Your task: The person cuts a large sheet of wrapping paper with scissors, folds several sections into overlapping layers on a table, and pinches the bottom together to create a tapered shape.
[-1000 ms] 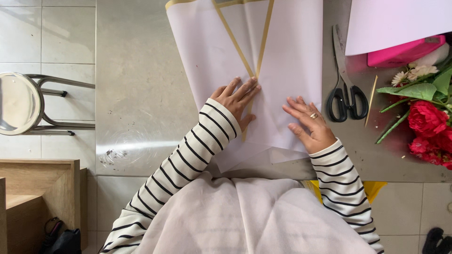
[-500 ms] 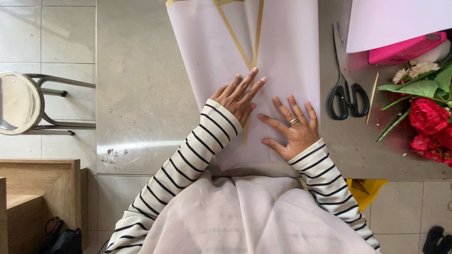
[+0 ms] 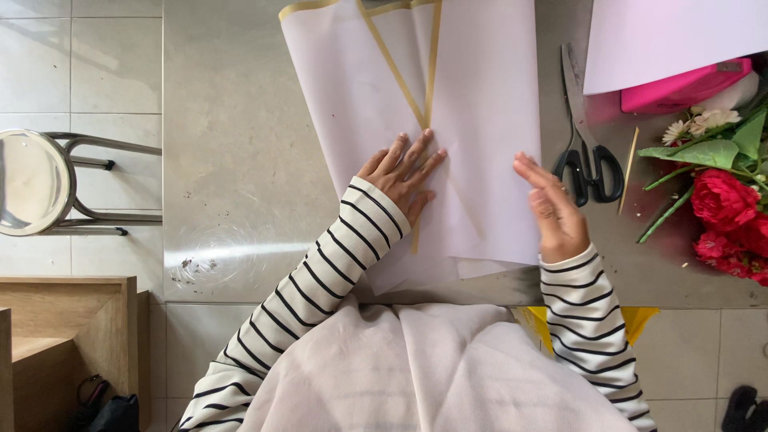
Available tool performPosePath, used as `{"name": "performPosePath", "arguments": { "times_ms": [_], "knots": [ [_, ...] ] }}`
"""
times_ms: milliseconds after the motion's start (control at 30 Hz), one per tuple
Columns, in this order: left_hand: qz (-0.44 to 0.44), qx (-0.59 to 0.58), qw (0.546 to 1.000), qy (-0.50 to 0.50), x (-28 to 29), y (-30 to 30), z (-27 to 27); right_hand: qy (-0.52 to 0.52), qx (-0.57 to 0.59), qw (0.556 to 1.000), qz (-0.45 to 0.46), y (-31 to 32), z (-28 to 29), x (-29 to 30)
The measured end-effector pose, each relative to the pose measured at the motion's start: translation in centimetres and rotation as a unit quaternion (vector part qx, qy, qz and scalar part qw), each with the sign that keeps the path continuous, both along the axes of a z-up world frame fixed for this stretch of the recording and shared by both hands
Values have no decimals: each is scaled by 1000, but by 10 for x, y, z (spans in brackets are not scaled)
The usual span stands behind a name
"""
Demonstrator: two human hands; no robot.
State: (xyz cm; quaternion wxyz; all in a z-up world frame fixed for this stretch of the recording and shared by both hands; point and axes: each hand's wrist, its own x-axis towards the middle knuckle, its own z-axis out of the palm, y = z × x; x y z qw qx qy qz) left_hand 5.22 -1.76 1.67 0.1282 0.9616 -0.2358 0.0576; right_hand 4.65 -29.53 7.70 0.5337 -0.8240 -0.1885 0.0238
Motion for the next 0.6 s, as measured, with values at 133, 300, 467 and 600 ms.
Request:
{"name": "performPosePath", "arguments": {
  "times_ms": [133, 300, 467, 600],
  "knots": [
    [-5, -2, 1000, 3, 1, 0, 0, -100, -112, 988, 14, 20, -22, -6],
    [5, -4, 1000, 1, -4, -1, 6, -216, -272, 937, 39, 30, -43, -9],
    [14, -1, 1000, -4, -4, 0, 7, -219, -339, 914, 42, 32, -39, -10],
    [10, -12, 1000, 5, -4, 0, 5, -213, -331, 918, 41, 30, -42, -10]
  ]
}}
